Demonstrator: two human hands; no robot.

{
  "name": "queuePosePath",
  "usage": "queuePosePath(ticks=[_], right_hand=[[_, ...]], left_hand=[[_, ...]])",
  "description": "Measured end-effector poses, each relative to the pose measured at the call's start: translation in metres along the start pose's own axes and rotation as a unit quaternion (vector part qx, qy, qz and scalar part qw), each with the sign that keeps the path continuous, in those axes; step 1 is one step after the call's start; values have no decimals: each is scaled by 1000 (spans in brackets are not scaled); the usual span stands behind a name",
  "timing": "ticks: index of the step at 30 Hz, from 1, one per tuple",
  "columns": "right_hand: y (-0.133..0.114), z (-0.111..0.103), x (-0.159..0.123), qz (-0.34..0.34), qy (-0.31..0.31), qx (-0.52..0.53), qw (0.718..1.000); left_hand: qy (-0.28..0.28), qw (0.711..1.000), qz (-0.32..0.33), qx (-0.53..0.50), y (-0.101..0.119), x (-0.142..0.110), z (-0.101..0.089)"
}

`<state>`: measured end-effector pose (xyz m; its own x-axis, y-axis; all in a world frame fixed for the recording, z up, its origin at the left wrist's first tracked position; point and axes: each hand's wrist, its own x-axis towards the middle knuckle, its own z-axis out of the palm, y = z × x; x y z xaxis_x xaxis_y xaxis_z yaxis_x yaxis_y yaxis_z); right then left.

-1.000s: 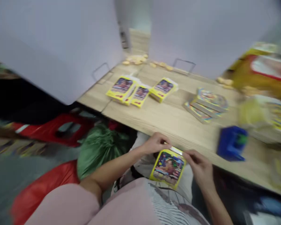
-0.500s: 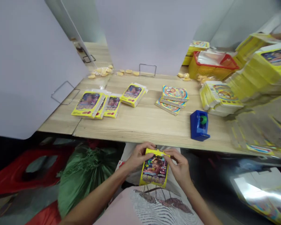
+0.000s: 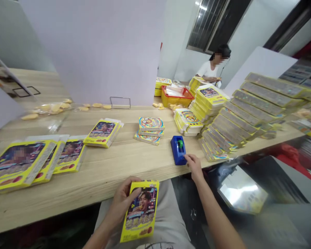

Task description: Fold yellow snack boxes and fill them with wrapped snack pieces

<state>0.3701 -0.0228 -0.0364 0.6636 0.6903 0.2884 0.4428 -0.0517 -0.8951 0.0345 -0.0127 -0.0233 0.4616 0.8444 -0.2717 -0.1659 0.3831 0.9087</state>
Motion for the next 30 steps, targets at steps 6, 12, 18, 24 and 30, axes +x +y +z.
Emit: queuePosePath(ticks=[6,12,18,24,30], right_hand=[[-9,16,-9,20,68,11,997],[4,23,-47,62,147,130,979],[25,27,-64,106,141,154,972],[-37,9,-65,106,-228,197,948],[-99,27,-49,-71,-612,49,786]], left_hand=[[-21,994,46,94,5,11,-6],[-57,994,26,84,13,17,-10],[-133,989,-27,52,24,29,-6],[-218,969,-61,96,43,39,4],[-294,944,-64,139,44,50,10]])
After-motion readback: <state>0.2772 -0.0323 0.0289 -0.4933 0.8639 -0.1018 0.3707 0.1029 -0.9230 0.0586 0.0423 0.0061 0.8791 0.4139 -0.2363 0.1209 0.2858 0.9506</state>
